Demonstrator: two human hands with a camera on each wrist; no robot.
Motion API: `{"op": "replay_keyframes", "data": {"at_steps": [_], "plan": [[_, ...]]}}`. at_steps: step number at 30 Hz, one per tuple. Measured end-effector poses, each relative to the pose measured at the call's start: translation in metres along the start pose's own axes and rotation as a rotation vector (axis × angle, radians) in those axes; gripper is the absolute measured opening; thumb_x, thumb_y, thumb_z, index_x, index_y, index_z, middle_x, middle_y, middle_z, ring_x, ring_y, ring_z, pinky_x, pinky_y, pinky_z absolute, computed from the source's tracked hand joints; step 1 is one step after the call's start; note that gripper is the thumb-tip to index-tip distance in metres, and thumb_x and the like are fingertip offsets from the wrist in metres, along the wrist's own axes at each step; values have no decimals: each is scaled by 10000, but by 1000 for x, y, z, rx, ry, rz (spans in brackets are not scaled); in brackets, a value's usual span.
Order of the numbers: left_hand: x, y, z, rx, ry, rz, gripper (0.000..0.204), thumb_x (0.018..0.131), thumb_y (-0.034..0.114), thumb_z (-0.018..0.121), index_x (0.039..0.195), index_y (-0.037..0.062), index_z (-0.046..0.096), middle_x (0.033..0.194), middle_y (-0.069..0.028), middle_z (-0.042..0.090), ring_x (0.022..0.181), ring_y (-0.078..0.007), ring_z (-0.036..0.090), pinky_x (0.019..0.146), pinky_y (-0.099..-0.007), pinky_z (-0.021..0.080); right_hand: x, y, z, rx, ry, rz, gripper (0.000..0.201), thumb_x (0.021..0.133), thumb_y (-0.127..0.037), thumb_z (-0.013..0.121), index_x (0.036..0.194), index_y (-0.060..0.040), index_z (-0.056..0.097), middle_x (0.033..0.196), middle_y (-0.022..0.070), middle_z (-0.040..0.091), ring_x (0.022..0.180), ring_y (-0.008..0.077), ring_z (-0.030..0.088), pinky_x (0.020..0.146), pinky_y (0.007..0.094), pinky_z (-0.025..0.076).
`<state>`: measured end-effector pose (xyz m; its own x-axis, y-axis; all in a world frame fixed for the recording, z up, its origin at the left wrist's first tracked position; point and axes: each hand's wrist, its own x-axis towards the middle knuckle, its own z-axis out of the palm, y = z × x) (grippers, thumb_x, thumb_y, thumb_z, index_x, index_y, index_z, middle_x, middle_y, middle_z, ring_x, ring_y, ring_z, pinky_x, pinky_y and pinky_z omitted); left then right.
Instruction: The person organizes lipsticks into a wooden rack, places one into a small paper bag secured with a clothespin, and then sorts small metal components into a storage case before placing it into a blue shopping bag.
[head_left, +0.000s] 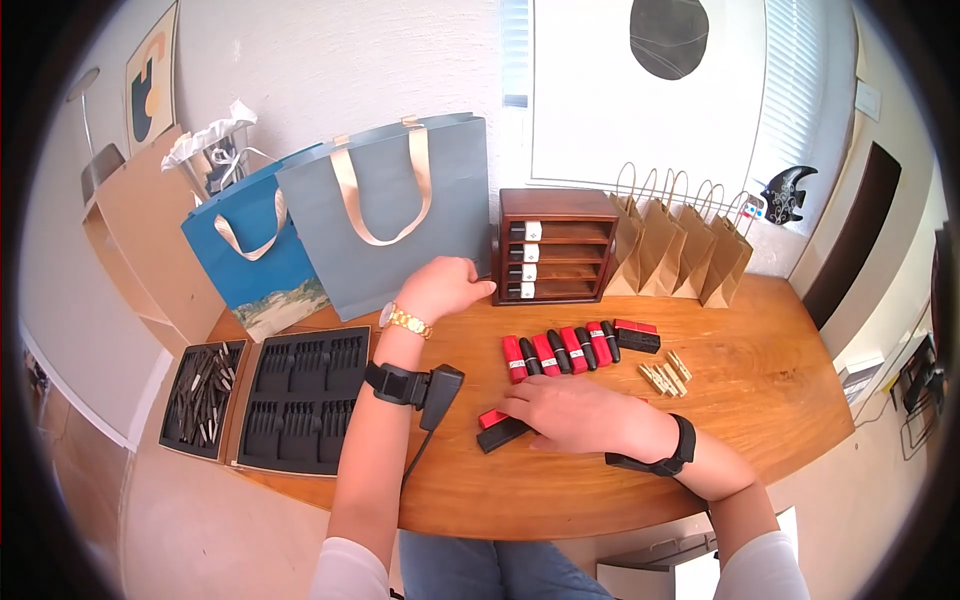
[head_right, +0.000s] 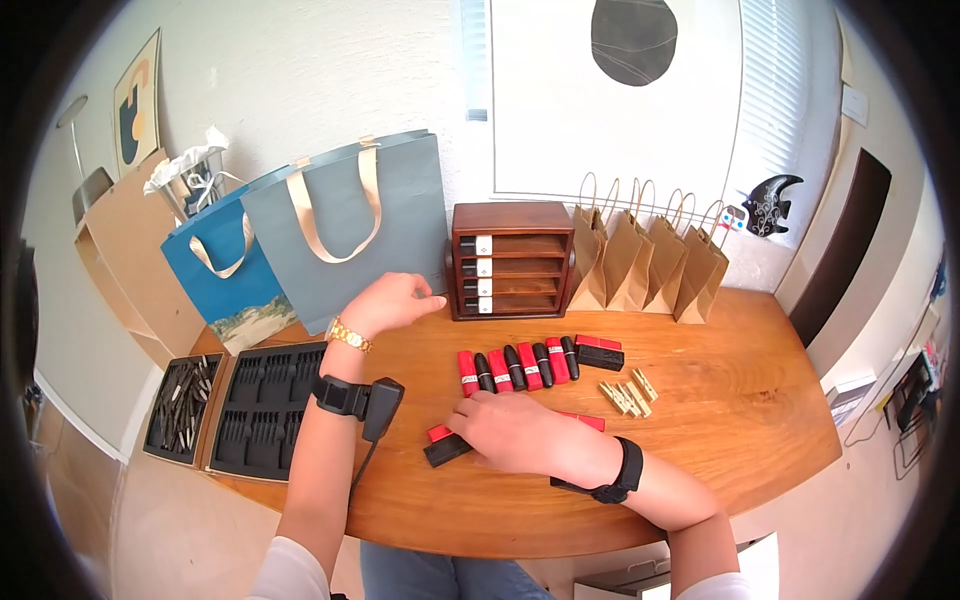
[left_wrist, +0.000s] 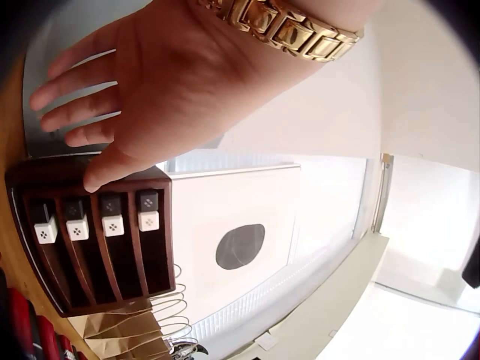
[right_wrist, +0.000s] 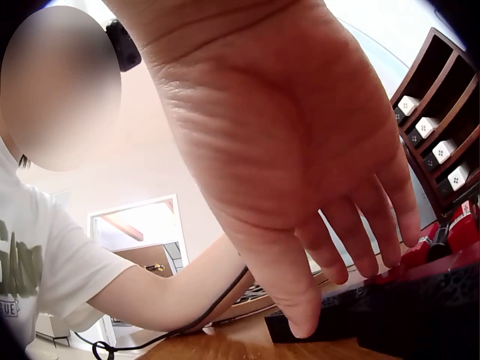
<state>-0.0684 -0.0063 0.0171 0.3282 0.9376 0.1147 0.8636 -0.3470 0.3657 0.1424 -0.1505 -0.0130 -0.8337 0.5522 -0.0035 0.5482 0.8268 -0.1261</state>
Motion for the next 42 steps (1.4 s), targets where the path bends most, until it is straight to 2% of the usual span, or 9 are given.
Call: {"op": "replay_keyframes", "data": {"at_steps": [6, 14, 21, 26, 29, 32, 37, 39, 42], "plan": [[-16, 28, -8, 62, -40, 22, 482, 864, 478, 665, 1101, 60, 706, 1049, -152, 723, 975, -332, 691, 830, -433, 555, 2, -10, 10, -93, 30, 69, 422, 764, -164, 786, 1104, -23, 578, 999, 123, 618, 969, 308, 645, 784, 402, 547], [-9, 29, 8, 155, -81, 64, 482, 877, 466, 673, 1132, 57, 687, 1014, -162, 729, 960, -323, 692, 832, -423, 546, 6, -13, 21, -199, 201, -4, 310, 772, -153, 742, 1037, -27, 642, 974, 111, 586, 933, 274, 635, 764, 374, 542], [-17, 35, -3, 100, -5, 89, 445, 877, 462, 666, 1062, 60, 712, 1008, -144, 730, 962, -336, 689, 812, -441, 554, 5, -17, 8, -222, 118, -16, 352, 749, -276, 799, 957, -35, 649, 1025, 115, 571, 991, 294, 630, 760, 376, 530], [-13, 36, -12, -363, 15, 150, 357, 946, 340, 653, 1050, 2, 692, 853, -100, 729, 752, -176, 697, 682, -316, 552, -9, -11, -44, 158, 458, 307, 306, 822, -312, 711, 875, -33, 595, 722, 169, 647, 671, 333, 669, 599, 448, 534], [-16, 44, -14, -633, 11, 154, 304, 980, 294, 627, 1031, 2, 692, 835, -55, 714, 728, -103, 669, 637, -255, 532, -13, 14, -59, 331, 763, 457, 260, 811, -224, 750, 842, -17, 596, 685, 154, 637, 616, 291, 654, 570, 390, 516], [-6, 43, 1, -681, -36, 124, 291, 995, 287, 605, 1035, 12, 693, 843, -40, 714, 732, -101, 671, 633, -239, 527, -14, 50, -58, 339, 905, 546, 225, 801, -128, 773, 905, 14, 633, 706, 73, 653, 591, 109, 600, 552, 278, 478], [1, 44, 18, -658, -177, 167, 295, 997, 281, 596, 1078, 9, 681, 878, -50, 714, 734, -105, 676, 646, -248, 530, -12, 89, -46, 394, 1017, 585, 223, 804, -99, 756, 932, 28, 625, 748, 55, 667, 564, 89, 595, 516, 258, 481], [1, 45, 19, -641, -209, 197, 305, 993, 286, 601, 1087, 7, 680, 888, -54, 713, 735, -110, 679, 652, -256, 534, -9, 95, -46, 442, 1030, 660, 266, 769, -162, 762, 924, 17, 639, 756, 103, 666, 644, 179, 632, 636, 326, 524], [-2, 47, 18, -532, -226, 208, 356, 968, 316, 623, 1090, -14, 681, 876, -80, 712, 707, -146, 685, 671, -295, 545, 2, 112, -40, 355, 1048, 634, 265, 782, -128, 763, 941, 30, 621, 753, 89, 660, 597, 143, 624, 560, 298, 506]]}}
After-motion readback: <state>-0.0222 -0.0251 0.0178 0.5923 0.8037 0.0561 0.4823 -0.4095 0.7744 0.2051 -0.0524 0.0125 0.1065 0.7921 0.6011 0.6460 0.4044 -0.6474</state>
